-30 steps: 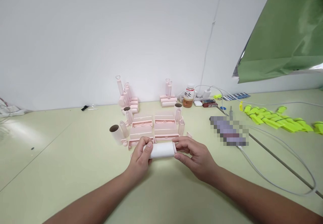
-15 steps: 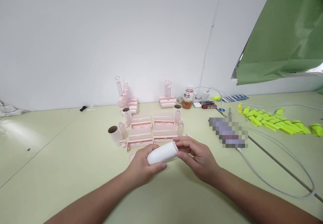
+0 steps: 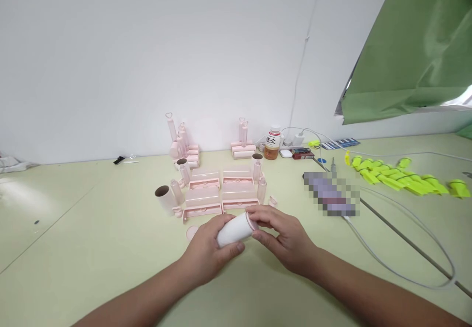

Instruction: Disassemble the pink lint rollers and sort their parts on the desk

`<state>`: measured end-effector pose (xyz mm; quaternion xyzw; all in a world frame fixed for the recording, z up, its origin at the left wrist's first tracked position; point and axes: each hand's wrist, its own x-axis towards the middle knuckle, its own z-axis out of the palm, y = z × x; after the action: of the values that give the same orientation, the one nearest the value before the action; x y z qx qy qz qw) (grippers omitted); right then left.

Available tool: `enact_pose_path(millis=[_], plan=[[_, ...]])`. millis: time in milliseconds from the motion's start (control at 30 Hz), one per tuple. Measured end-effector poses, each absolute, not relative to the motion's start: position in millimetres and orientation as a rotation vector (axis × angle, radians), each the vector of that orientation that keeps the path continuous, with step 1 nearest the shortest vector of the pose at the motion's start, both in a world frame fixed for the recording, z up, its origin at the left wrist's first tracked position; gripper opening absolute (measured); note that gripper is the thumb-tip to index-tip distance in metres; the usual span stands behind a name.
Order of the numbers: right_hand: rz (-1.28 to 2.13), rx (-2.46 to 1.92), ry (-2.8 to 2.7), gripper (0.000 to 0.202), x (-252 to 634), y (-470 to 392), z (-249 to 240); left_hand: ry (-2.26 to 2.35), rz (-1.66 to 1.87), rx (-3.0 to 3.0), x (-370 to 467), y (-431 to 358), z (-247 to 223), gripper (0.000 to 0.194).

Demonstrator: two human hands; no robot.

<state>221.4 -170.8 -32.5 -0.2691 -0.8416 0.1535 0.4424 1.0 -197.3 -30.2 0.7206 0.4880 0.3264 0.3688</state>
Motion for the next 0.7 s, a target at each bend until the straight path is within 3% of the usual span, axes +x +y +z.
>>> enact_pose_path(millis=[167,400,567,700], plan=[[0.295,-0.717,-1.941,0.038,220.1,-174.9,-33.8,1.288,0.862,1.841,-0.5,-195.0,-32.4,0.041],[0.399,-0.545,-2.093,0.033,218.4,-177.6,-27.9,1.191,0.735,1.895,-3.0,-197.8,-32.4,0.041],[0.396,-0.481,-2.11,0.034,217.0,-177.9,-26.8,1.18,0.614,2.039,-6.7,-203.2,-34.3,0.077],[0.415,-0.439,-2.089,0.031,216.9,-178.7,-25.2,1.201,0.514,2.184,-8.3,-205.8,-34.0,0.082]])
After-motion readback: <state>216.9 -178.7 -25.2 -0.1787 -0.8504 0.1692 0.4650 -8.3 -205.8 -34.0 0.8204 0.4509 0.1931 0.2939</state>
